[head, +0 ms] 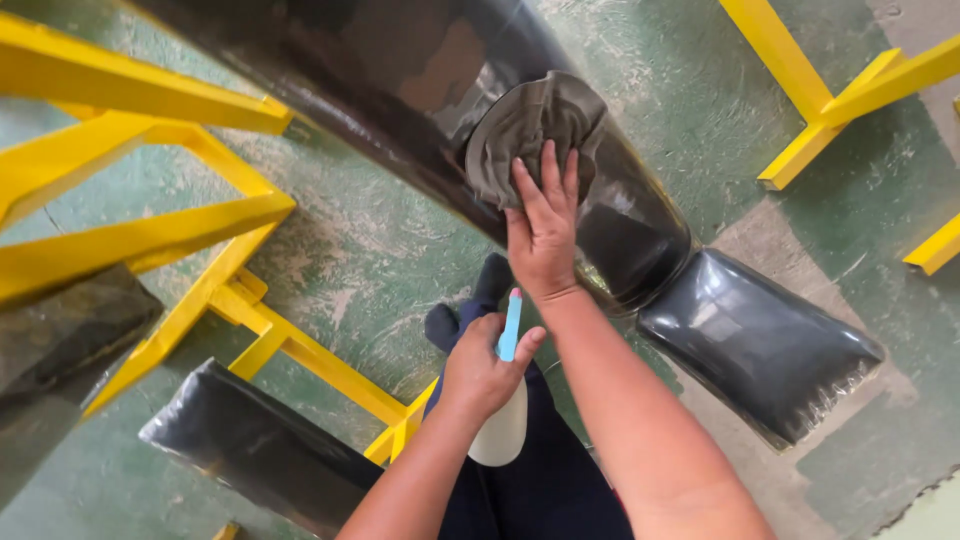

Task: The recorder is cleaning and wiping down various gym equipment, including benches and weight machines, using a spray bottle and a cloth.

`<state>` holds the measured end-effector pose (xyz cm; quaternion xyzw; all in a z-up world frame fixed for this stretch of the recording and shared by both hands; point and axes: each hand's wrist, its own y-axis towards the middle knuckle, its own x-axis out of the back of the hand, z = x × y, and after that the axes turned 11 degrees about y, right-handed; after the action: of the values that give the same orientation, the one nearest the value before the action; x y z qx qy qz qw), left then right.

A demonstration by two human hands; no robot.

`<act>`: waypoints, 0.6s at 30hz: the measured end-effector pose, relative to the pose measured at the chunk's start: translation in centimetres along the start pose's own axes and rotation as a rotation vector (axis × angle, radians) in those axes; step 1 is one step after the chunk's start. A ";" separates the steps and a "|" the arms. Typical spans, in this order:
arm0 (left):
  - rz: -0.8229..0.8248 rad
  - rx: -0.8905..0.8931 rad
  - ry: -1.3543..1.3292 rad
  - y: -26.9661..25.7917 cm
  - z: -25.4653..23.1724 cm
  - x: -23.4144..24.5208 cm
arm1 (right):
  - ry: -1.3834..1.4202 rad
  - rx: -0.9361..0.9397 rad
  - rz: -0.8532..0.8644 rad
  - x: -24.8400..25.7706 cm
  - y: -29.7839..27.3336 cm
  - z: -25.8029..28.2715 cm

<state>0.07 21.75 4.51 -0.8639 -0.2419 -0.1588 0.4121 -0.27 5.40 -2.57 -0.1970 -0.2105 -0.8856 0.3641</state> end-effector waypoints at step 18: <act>-0.129 0.110 -0.335 -2.9 0.9 -6.3 | -0.186 0.366 0.448 6.6 -2.9 1.2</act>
<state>-6.71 22.20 2.81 -0.8372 -0.3705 -0.0253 0.4015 -6.49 4.22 1.08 -0.2499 -0.3504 -0.7087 0.5591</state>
